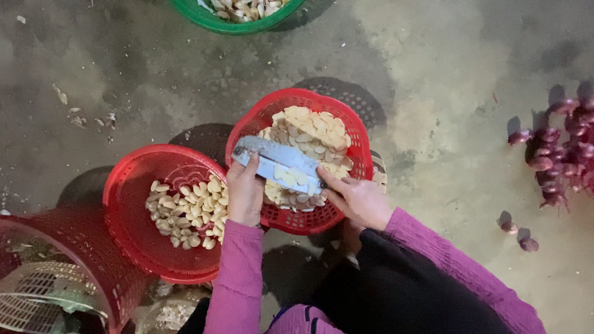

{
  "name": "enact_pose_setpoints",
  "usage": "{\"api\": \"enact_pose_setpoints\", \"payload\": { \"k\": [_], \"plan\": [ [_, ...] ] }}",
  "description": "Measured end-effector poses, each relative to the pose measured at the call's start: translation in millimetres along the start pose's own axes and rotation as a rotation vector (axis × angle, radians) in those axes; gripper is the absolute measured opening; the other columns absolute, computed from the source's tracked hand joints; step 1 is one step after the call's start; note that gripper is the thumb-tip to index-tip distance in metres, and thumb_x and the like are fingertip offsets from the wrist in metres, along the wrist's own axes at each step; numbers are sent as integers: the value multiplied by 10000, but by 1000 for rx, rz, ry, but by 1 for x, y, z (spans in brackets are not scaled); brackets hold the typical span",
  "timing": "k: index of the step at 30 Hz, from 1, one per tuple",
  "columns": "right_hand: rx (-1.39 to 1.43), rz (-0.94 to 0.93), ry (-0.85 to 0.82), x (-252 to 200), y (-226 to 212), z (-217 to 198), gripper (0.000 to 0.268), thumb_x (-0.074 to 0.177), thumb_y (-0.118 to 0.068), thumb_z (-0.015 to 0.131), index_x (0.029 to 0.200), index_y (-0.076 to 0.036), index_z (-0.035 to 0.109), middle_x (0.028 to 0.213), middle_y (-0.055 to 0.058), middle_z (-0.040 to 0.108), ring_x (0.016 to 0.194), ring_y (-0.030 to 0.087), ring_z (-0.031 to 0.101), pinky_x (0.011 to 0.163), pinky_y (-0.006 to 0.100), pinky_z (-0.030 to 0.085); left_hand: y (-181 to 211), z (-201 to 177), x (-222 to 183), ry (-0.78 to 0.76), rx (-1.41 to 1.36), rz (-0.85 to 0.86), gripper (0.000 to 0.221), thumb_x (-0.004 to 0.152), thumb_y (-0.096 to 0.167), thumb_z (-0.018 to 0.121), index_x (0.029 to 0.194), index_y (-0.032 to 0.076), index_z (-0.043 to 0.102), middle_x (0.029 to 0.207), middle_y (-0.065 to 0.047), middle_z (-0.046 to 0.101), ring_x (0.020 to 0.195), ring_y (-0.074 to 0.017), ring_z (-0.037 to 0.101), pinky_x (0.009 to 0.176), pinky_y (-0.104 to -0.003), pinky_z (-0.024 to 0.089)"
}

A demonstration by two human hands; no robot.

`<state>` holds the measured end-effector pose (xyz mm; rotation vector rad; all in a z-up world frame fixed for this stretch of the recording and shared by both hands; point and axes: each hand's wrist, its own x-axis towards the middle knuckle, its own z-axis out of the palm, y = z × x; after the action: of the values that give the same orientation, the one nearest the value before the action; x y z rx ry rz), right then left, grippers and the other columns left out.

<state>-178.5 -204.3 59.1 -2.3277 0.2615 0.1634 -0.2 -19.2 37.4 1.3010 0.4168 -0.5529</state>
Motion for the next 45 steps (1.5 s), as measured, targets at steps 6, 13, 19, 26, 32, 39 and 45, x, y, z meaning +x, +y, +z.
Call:
{"api": "enact_pose_setpoints", "payload": {
  "k": [6, 13, 19, 26, 32, 39, 45],
  "plan": [
    [-124, -33, 65, 1, 5, 5, 521, 957, -351, 622, 1469, -280, 555, 801, 127, 732, 758, 367, 746, 650, 479, 615, -11, -1, -5, 97, 469, 134, 406, 933, 152, 726, 1299, -2, 641, 1171, -198, 722, 1097, -208, 670, 920, -441, 581],
    [21, 57, 135, 1, 5, 14, 515, 933, -291, 680, 1440, -234, 612, 944, 134, 777, 896, 328, 749, 726, 473, 599, -7, -5, -32, 78, 910, 332, 563, 991, 144, 597, 1517, 62, 414, 1286, -298, 642, 1183, -432, 631, 1035, -560, 498],
    [110, 165, 168, 1, 3, 14, 514, 945, -289, 672, 1455, -264, 609, 1036, 172, 773, 987, 335, 727, 817, 464, 599, -9, -68, -12, -126, 1031, 872, 249, 908, 32, 660, 1127, 118, 741, 1052, -69, 715, 988, -289, 668, 897, -407, 515],
    [142, 190, 174, 4, -1, 9, 484, 940, -263, 671, 1423, -233, 638, 1101, 198, 750, 1037, 397, 692, 866, 511, 573, 27, -72, -24, 61, 640, 602, 274, 909, -93, 550, 1083, 41, 713, 1008, -139, 726, 985, -254, 686, 904, -369, 544],
    [162, 179, 174, 4, -4, 5, 475, 945, -254, 666, 1418, -221, 640, 1118, 214, 739, 1057, 407, 681, 860, 516, 574, 10, -80, -9, 71, 927, 741, 193, 908, -8, 673, 1008, 132, 761, 945, -62, 726, 930, -257, 677, 862, -359, 533],
    [147, 177, 178, 3, 0, 8, 475, 941, -272, 676, 1414, -236, 642, 1084, 208, 750, 1034, 390, 695, 846, 511, 577, -48, -176, 73, 272, 1509, 713, 133, 912, 207, 713, 981, 97, 742, 923, -121, 683, 932, -387, 652, 877, -456, 540],
    [184, 177, 163, 6, -4, 5, 479, 941, -266, 674, 1416, -219, 640, 1090, 220, 748, 1045, 409, 687, 843, 530, 575, -55, -184, 87, 142, 1707, 812, 136, 919, 148, 613, 1000, 104, 712, 961, -86, 663, 1001, -325, 620, 952, -461, 490]
  ]
}}
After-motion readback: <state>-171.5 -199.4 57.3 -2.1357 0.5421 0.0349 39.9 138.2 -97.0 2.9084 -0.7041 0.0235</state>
